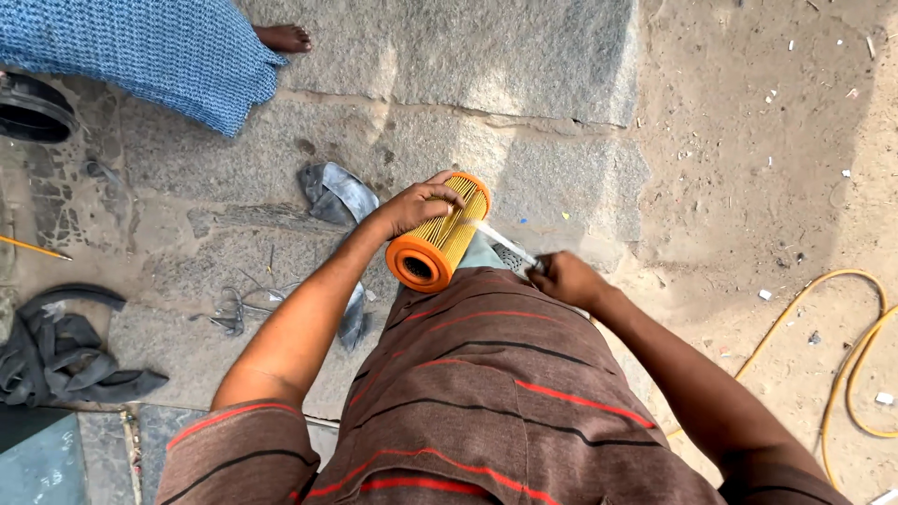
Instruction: The person cleans a cylindrical air filter by blowing air through its pleats with a nozzle, then cleans a black plastic housing before returning to the filter.
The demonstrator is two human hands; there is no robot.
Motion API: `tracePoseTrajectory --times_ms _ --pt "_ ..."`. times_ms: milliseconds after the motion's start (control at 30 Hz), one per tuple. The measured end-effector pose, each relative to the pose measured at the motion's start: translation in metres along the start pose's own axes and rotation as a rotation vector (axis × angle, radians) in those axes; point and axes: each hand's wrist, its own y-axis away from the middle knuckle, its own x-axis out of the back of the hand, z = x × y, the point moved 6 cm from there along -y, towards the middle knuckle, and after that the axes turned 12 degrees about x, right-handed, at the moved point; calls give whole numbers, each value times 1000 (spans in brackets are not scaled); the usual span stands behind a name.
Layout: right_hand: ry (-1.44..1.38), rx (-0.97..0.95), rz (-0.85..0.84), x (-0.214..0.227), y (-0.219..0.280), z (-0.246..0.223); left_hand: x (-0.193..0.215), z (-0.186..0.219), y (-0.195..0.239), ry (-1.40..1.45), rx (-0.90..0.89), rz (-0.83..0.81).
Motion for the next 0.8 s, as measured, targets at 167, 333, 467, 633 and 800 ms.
tracePoseTrajectory --times_ms 167,333,467,633,800 --pt "-16 -122 -23 18 -6 25 1 0 -8 -8 -68 -13" --pt "-52 164 -55 6 -3 -14 4 -5 -6 3 -59 10" --pt "85 -118 -85 36 -24 38 3 -2 -29 -7 -35 -44" --pt "4 -65 -165 14 -8 5 4 1 -52 -83 35 -125" --pt "-61 -235 -97 14 -2 57 6 -13 -91 -36 43 -204"
